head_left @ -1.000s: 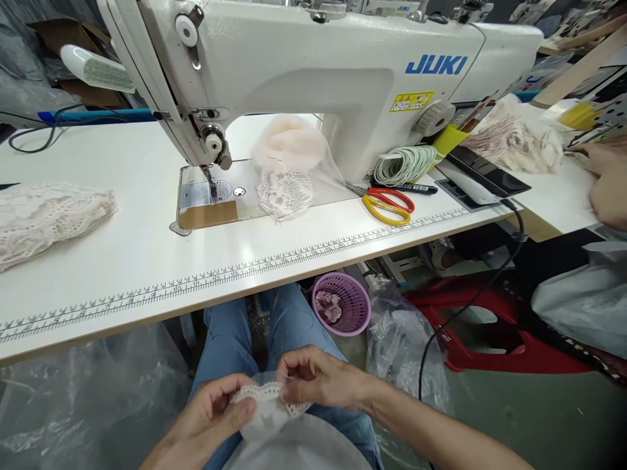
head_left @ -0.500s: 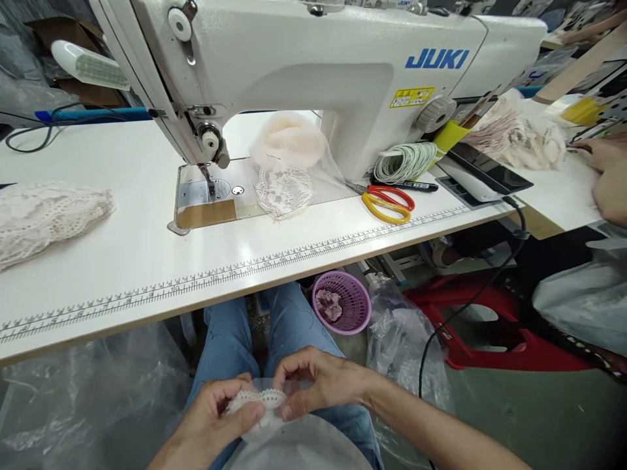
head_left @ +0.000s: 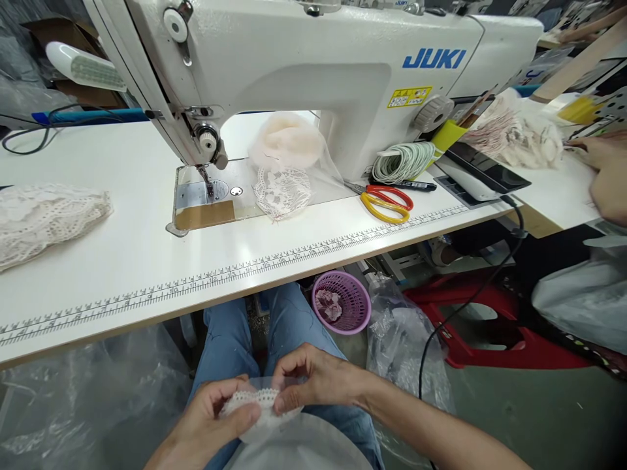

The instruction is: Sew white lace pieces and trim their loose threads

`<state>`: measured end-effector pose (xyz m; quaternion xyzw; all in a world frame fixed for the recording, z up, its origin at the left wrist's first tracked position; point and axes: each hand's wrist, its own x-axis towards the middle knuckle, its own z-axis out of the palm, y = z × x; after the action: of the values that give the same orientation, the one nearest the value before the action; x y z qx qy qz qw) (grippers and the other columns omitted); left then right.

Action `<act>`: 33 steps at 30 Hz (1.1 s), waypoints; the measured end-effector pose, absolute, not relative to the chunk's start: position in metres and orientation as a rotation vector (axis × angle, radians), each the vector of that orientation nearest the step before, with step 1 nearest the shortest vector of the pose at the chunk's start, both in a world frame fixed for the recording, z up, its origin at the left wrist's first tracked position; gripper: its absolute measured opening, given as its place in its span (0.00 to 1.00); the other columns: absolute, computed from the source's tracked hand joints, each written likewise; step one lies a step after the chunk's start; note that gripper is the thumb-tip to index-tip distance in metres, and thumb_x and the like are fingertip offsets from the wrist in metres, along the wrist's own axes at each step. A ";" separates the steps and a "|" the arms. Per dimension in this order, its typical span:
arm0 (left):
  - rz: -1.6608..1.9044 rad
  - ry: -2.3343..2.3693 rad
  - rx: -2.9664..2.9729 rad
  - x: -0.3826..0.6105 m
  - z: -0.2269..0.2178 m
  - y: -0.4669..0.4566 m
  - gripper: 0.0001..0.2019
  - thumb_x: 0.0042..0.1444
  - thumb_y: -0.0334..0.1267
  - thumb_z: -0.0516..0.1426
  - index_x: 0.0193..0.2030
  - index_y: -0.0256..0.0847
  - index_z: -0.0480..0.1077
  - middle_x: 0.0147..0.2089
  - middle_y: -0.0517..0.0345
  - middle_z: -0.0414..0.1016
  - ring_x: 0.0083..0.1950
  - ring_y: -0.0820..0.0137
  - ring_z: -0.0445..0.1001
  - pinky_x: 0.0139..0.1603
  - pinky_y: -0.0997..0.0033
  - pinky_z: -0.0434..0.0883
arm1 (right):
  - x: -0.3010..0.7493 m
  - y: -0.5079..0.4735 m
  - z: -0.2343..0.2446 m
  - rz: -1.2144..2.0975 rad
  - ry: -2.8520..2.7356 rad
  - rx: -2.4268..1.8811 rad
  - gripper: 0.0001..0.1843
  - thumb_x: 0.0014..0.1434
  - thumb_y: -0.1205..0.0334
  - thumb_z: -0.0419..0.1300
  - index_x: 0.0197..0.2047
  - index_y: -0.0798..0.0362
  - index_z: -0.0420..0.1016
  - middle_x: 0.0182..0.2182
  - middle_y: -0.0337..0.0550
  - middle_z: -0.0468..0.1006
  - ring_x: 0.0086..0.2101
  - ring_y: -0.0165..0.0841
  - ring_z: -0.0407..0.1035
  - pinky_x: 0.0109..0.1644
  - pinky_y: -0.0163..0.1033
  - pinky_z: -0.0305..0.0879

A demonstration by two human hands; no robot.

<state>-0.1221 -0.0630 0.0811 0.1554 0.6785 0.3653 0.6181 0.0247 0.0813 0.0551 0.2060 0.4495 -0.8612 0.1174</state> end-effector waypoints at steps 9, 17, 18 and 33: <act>0.859 1.616 0.462 -0.121 0.089 -0.062 0.20 0.39 0.56 0.64 0.24 0.39 0.76 0.24 0.58 0.65 0.32 0.66 0.65 0.34 0.72 0.63 | 0.024 0.083 0.066 -2.481 1.392 0.575 0.22 0.37 0.51 0.71 0.30 0.60 0.77 0.24 0.36 0.73 0.25 0.24 0.65 0.31 0.30 0.61; 0.934 1.239 0.752 -0.130 0.143 -0.038 0.18 0.43 0.53 0.64 0.23 0.36 0.75 0.26 0.57 0.68 0.26 0.72 0.62 0.26 0.74 0.56 | 0.026 0.104 0.107 -2.500 1.983 -0.049 0.23 0.56 0.44 0.58 0.38 0.59 0.75 0.32 0.46 0.73 0.32 0.30 0.68 0.36 0.36 0.66; 0.925 1.238 0.736 -0.133 0.148 -0.032 0.18 0.42 0.52 0.64 0.23 0.36 0.74 0.25 0.57 0.67 0.26 0.72 0.62 0.26 0.75 0.56 | 0.022 0.103 0.107 -2.487 2.233 -0.007 0.20 0.57 0.47 0.58 0.41 0.57 0.74 0.34 0.46 0.71 0.34 0.31 0.67 0.38 0.36 0.65; 0.779 1.408 0.697 -0.190 0.176 0.010 0.10 0.38 0.41 0.66 0.22 0.36 0.72 0.19 0.65 0.63 0.24 0.75 0.57 0.25 0.78 0.55 | -0.015 0.120 0.132 -0.928 3.733 -0.342 0.10 0.64 0.65 0.50 0.36 0.50 0.72 0.33 0.39 0.70 0.32 0.27 0.64 0.37 0.34 0.60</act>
<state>-0.1902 0.0101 0.1764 0.3055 0.6171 0.3416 0.6397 -0.0150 0.1195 0.1317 -0.0830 0.9047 -0.2249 -0.3522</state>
